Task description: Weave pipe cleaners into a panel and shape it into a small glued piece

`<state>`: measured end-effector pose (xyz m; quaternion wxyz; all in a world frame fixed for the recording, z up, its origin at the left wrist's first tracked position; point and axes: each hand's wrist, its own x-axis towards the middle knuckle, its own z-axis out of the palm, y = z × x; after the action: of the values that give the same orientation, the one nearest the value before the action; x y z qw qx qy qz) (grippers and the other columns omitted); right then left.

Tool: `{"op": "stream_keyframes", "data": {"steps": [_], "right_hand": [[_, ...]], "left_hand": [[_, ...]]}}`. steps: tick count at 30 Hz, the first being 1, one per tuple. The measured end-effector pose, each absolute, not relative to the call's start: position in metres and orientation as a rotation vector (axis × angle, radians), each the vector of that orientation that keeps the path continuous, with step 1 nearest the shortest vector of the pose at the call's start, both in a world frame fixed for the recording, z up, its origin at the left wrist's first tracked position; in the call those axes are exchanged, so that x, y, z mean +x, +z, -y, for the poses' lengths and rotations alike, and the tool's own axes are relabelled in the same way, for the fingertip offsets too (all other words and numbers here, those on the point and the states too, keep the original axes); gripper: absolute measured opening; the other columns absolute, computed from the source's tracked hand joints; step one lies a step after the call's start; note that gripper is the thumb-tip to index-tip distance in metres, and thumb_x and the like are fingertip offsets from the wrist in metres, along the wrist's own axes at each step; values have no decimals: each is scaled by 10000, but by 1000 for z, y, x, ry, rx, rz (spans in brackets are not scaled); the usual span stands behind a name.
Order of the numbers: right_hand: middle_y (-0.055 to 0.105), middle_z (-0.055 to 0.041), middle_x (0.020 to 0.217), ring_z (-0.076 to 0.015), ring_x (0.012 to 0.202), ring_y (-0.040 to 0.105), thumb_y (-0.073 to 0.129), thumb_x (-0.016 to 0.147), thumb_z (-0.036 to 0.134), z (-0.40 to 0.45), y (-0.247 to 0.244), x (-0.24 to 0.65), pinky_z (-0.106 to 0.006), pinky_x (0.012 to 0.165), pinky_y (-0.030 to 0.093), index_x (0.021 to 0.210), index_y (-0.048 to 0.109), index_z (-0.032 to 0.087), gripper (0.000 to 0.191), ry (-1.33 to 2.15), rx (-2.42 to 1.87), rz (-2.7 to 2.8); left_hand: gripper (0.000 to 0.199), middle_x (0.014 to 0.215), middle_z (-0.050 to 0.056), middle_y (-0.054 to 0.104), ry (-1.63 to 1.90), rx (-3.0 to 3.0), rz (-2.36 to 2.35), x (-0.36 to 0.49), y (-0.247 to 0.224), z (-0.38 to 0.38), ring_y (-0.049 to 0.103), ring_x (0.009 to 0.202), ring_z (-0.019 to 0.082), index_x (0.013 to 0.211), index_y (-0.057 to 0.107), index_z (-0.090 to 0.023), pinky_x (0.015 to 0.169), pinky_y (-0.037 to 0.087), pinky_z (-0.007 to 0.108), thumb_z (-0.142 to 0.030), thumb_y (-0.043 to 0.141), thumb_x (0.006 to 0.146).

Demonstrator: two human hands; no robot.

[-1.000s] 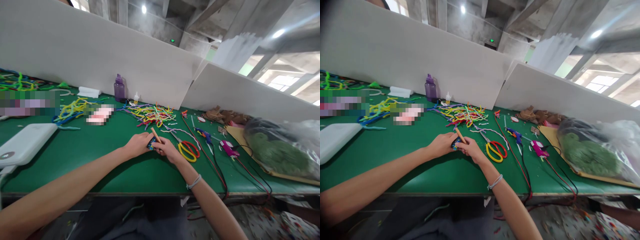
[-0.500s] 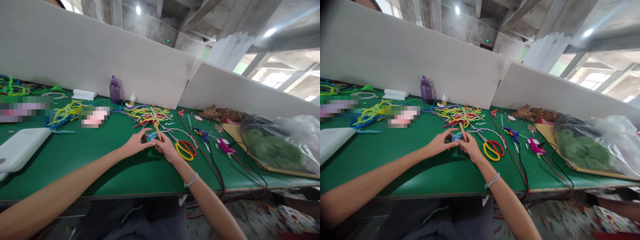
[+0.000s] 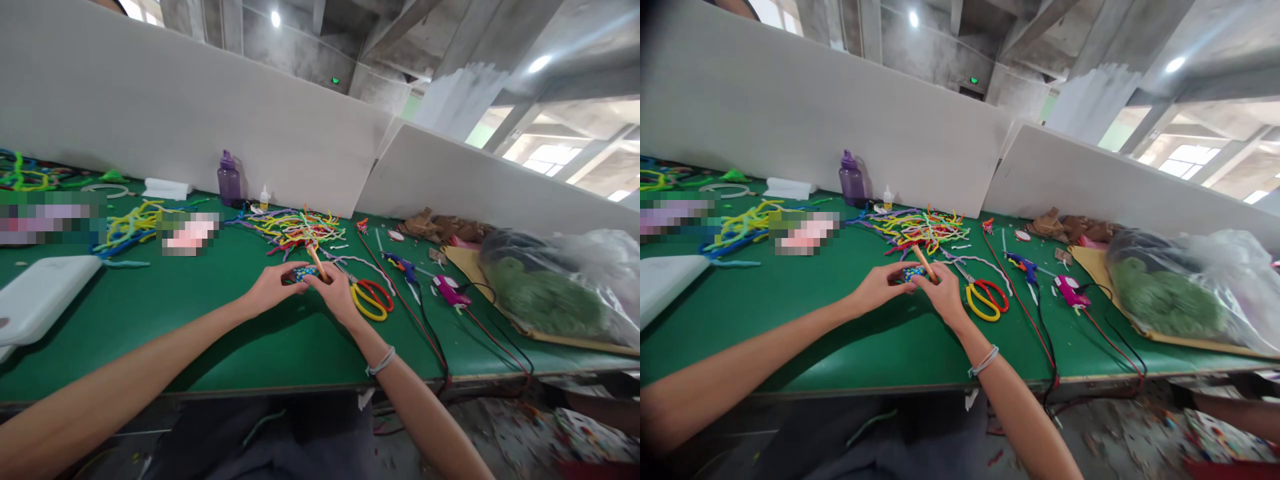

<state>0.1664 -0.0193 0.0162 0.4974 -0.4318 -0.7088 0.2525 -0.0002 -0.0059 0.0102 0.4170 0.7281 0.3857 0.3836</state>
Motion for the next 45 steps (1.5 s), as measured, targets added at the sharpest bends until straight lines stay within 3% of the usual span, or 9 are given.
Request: {"op": "stream_keyframes", "data": {"steps": [7,13,16,21,27,30,35,41,45], "right_hand": [[588,-29,808,-156,779,521,571,748,383,20,18,166,-264,720,402,742,614,179,208,602,-1087,1727],[587,-32,845,-147,743,525,543,754,435,15,23,177,-251,621,406,1018,616,200,361,834,-1123,1652],[570,-15,754,-137,671,520,579,720,431,11,18,178,-242,567,394,969,634,190,351,899,-1148,1635],[579,-13,785,-148,753,532,598,720,363,9,13,175,-264,696,410,810,645,181,209,704,-1035,1696],[594,-26,906,-158,811,527,613,709,299,14,19,175,-277,750,401,985,619,201,293,629,-997,1806],[594,-21,890,-158,806,526,607,707,285,14,18,175,-270,739,403,966,632,206,272,622,-1030,1826],[617,-25,861,-158,786,546,596,726,315,10,13,176,-266,727,415,901,662,192,224,653,-1055,1771],[640,-40,872,-171,791,567,608,710,315,7,10,178,-285,736,433,896,665,171,242,746,-1074,1690],[636,-37,841,-171,782,576,595,715,316,9,10,177,-285,732,439,859,662,169,216,800,-1091,1692]], "left_hand": [[495,852,20,671,974,1760,-945,2,9,4,637,725,164,1149,532,-181,737,520,338,-329,638,689],[483,869,17,650,1040,1466,-831,3,13,3,637,767,162,1104,506,-163,771,521,359,-331,660,678],[459,880,18,648,1042,1441,-845,2,14,4,637,784,172,1062,508,-169,778,521,372,-351,667,672],[396,848,3,644,1038,1373,-793,3,13,5,634,760,154,986,534,-158,793,518,371,-333,683,663],[378,903,51,649,1046,1228,-737,3,12,3,638,815,172,1002,535,-140,846,502,399,-320,669,698],[326,910,88,652,928,1253,-773,3,14,4,647,814,182,967,539,-127,834,509,384,-377,592,765],[392,998,81,631,807,1631,-814,-2,18,6,633,858,193,1078,526,-159,730,534,334,-453,427,838],[653,1145,96,580,863,2192,-1086,-8,16,3,622,844,213,1271,409,-178,717,508,308,-474,581,715],[683,1130,54,595,855,2230,-1122,-10,20,3,633,800,179,1333,314,-245,742,496,290,-466,563,737]]}}
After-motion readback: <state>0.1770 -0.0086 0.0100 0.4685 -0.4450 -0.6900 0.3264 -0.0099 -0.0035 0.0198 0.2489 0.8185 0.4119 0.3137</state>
